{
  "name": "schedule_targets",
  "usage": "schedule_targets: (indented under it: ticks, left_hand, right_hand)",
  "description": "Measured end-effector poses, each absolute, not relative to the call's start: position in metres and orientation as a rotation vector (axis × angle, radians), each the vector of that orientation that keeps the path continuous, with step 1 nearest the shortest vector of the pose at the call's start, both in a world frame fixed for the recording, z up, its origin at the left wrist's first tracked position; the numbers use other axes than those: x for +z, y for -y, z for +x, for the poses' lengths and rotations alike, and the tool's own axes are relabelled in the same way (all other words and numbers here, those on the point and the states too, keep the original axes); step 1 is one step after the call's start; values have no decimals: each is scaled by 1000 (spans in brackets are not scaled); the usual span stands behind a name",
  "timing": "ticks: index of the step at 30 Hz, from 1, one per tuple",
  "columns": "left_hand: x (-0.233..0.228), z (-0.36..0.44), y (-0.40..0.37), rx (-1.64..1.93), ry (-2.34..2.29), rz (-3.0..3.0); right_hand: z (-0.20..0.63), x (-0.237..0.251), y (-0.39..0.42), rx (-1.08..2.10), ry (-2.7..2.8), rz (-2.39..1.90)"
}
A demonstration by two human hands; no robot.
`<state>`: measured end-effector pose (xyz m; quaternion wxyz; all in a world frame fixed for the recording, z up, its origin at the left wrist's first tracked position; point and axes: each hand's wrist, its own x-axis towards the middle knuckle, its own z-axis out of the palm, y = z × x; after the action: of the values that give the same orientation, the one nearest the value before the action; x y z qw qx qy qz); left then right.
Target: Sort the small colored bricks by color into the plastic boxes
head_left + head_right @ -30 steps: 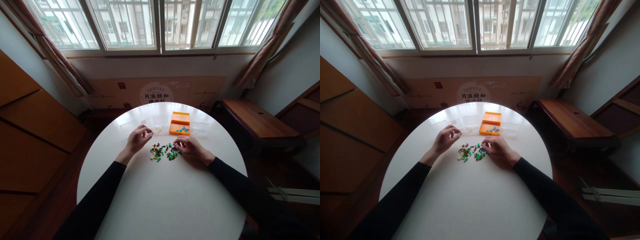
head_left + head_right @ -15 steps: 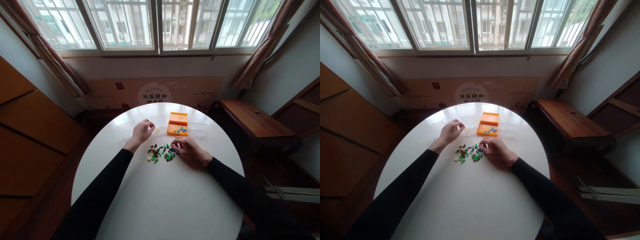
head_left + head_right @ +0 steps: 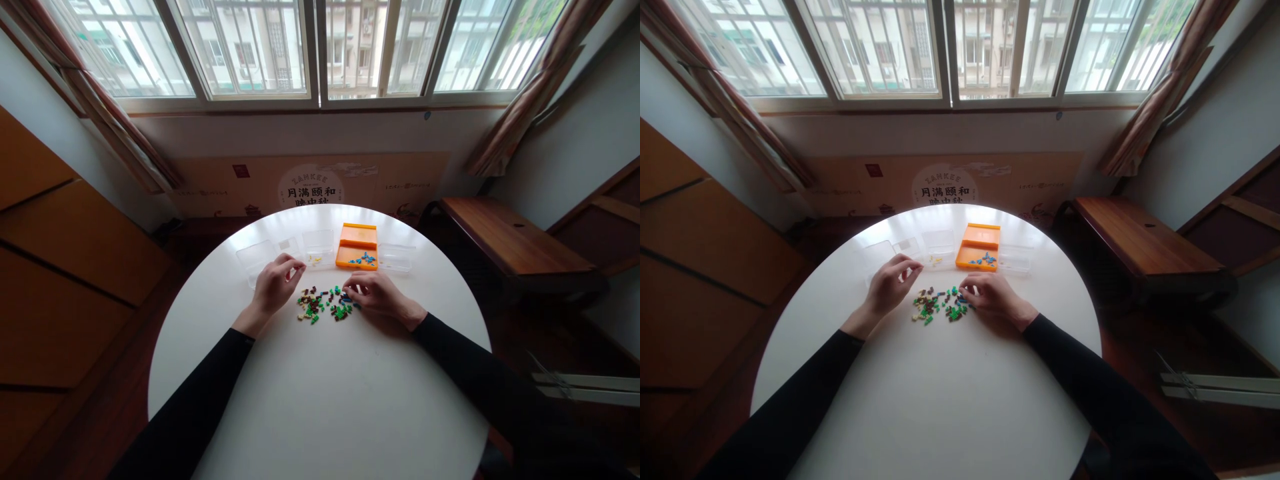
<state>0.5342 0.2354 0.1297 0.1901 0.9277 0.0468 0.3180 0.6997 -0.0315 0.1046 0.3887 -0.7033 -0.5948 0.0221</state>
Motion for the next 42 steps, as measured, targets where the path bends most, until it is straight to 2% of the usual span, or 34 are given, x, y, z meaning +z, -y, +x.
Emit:
schedule_targets:
  ticks: [11, 20, 42]
  left_hand:
    - [114, 510, -220, 659, 72, 2506]
    - [119, 506, -224, 557, 175, 2439]
    - [120, 503, -223, 561, 196, 2527]
  right_hand:
    - [699, 103, 32, 93, 1491, -1770]
    - [698, 103, 33, 90, 1483, -1775]
    - [696, 105, 33, 53, 1517, -1768]
